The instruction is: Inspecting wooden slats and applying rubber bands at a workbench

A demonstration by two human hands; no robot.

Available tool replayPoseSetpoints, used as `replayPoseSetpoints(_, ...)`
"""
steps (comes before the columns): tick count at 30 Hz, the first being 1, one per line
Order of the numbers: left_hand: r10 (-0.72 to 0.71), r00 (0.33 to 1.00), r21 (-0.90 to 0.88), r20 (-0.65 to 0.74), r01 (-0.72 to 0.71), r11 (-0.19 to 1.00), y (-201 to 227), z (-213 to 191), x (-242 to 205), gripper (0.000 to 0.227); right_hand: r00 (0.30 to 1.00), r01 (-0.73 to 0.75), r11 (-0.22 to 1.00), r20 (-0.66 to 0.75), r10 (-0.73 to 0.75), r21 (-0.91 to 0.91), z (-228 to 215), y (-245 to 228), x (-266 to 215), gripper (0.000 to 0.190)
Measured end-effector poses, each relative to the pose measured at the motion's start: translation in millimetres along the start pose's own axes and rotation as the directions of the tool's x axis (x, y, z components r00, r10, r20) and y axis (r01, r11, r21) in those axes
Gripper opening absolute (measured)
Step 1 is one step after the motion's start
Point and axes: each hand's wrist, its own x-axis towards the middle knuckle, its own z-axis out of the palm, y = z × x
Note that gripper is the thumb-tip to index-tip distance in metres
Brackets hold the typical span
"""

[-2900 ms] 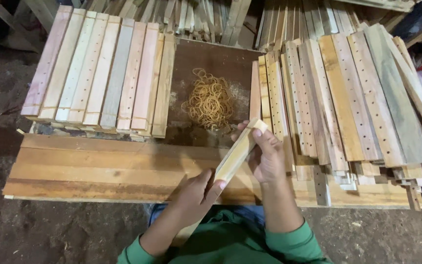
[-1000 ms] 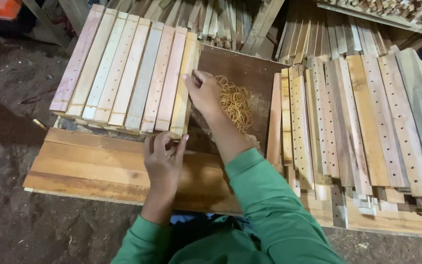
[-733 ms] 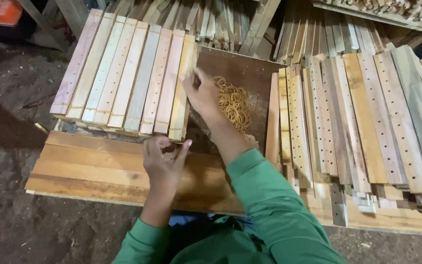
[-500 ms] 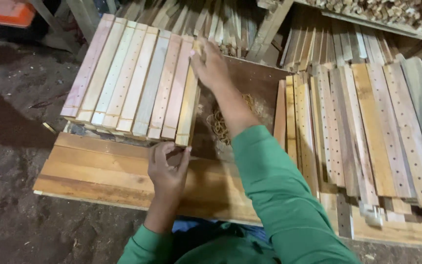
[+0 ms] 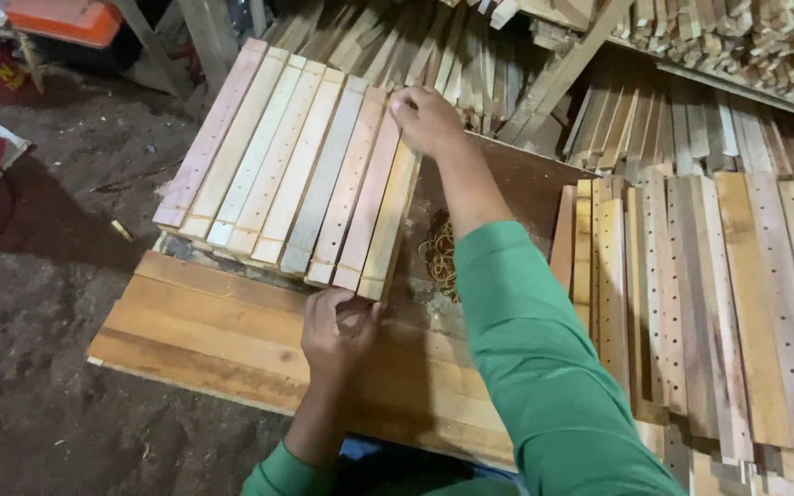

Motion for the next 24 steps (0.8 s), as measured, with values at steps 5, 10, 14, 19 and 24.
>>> replayPoseSetpoints(5,-0.045,0.999,-0.054,0.011,0.046,0.997,-2,3,-2,0.032,0.991,-0.114,0.992,0.072,0.11,0.055,-25,-43,-43,0.042)
replayPoseSetpoints(10,-0.031,0.998,-0.159,0.051,0.039,0.986,8,-9,7,0.03,0.979,-0.197,0.967,-0.011,0.202,0.159,-40,-89,-117,0.055)
replayPoseSetpoints(14,-0.115,0.99,-0.159,0.086,0.128,0.979,14,-11,7,0.043,0.971,0.14,0.972,-0.216,-0.098,0.188,-29,-59,-188,0.036)
replayPoseSetpoints(19,-0.103,0.995,-0.115,0.02,0.104,0.988,18,-6,0,0.049,0.933,0.165,0.979,-0.304,-0.195,-0.12,-59,-43,-324,0.044)
replayPoseSetpoints(24,-0.053,0.991,-0.316,0.121,0.089,0.945,63,-4,-13,0.022,0.936,-0.306,0.77,-0.325,0.135,-0.559,-32,54,-406,0.045)
